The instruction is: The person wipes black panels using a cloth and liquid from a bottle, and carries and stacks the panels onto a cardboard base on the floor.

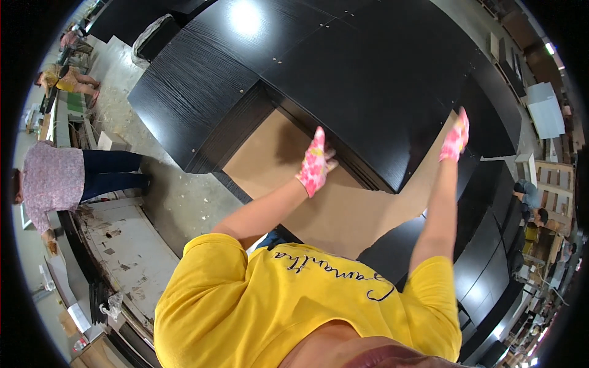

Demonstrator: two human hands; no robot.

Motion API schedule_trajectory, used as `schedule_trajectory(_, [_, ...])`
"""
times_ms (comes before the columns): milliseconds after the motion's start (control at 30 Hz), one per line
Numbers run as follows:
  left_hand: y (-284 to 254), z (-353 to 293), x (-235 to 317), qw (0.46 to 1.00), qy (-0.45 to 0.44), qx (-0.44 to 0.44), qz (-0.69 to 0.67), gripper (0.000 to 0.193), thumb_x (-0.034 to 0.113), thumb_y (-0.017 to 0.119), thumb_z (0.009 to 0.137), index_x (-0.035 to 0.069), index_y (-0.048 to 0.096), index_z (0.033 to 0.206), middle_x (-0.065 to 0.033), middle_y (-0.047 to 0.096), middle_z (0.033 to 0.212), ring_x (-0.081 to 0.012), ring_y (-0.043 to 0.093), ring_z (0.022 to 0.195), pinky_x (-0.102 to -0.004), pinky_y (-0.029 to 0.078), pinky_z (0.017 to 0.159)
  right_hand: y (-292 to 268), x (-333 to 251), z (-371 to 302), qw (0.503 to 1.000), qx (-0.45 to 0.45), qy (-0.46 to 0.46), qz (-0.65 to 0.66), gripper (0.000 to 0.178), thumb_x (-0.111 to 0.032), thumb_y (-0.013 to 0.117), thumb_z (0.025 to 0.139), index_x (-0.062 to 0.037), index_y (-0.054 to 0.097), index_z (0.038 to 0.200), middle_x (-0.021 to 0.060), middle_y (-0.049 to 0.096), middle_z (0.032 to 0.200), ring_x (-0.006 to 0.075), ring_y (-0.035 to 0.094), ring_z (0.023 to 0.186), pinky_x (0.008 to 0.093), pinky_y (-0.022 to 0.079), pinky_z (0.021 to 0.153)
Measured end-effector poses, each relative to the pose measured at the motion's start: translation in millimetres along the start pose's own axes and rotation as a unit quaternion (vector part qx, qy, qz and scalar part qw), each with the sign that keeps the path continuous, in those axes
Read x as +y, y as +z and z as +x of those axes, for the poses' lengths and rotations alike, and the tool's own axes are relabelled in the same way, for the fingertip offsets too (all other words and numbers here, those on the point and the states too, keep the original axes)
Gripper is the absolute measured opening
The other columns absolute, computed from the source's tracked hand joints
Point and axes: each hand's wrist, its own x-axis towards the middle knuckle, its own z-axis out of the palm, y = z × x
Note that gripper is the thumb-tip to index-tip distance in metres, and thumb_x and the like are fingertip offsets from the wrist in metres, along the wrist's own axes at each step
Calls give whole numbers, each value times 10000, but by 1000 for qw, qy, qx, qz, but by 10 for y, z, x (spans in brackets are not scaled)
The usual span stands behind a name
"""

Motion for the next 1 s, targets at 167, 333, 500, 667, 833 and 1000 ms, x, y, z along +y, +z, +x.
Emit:
schedule_trajectory(167, [168, -284, 112, 996, -1, 6, -86, 988, 585, 578, 791, 10, 82, 1424, -221, 140, 1464, -386, 292, 1294, -469, 372, 995, 964, -667, -23, 750, -248, -98, -606, 559, -443, 379, 912, -52, 433, 1308, 156, 431, 1346, 309, 392, 1245, 372, 301, 1040])
schedule_trajectory(333, [200, -421, 349, 997, -64, -9, -42, 951, 487, 624, 809, 8, 71, 1418, -235, 112, 1456, -411, 395, 1225, -436, 430, 950, 720, -774, -309, 764, -241, -43, -597, 588, -486, 423, 889, -93, 410, 1327, 147, 449, 1318, 324, 391, 1227, 397, 292, 1041])
schedule_trajectory(500, [146, -851, 252, 998, -15, -40, 36, 498, 389, 619, 849, -10, 497, 1120, -170, 594, 1026, -264, 611, 925, -361, 521, 739, -22, -769, -1180, 869, -87, -70, -483, 602, -407, 565, 851, -69, 404, 1322, 156, 481, 1288, 331, 402, 1224, 396, 303, 1034])
schedule_trajectory(667, [60, -1365, -638, 968, -149, -143, 140, 378, 395, 653, 820, 36, 660, 941, -59, 664, 808, -151, 629, 742, -248, 467, 597, -1009, -580, -2514, 928, 19, 372, 5, 622, -439, 642, 810, -51, 483, 1270, 77, 527, 1209, 215, 442, 1167, 339, 296, 1007])
schedule_trajectory(833, [-99, -1760, -609, 971, -204, -11, -124, 260, 201, 628, 858, 41, 596, 1060, -112, 629, 945, -219, 606, 878, -340, 493, 858, -1579, -1083, -3095, 877, 40, 470, 86, 376, -308, 607, 861, -23, 584, 1104, 93, 581, 990, 178, 563, 837, 405, 490, 755])
schedule_trajectory(1000, [-636, -1912, -669, 990, -58, -20, -130, 70, 38, 612, 840, -30, 630, 845, -118, 637, 911, -246, 623, 850, -378, 505, 892, -1303, -1163, -3297, 931, -123, 334, -76, 573, -441, 526, 885, 61, 509, 1160, 108, 582, 863, 208, 571, 843, 300, 492, 752])
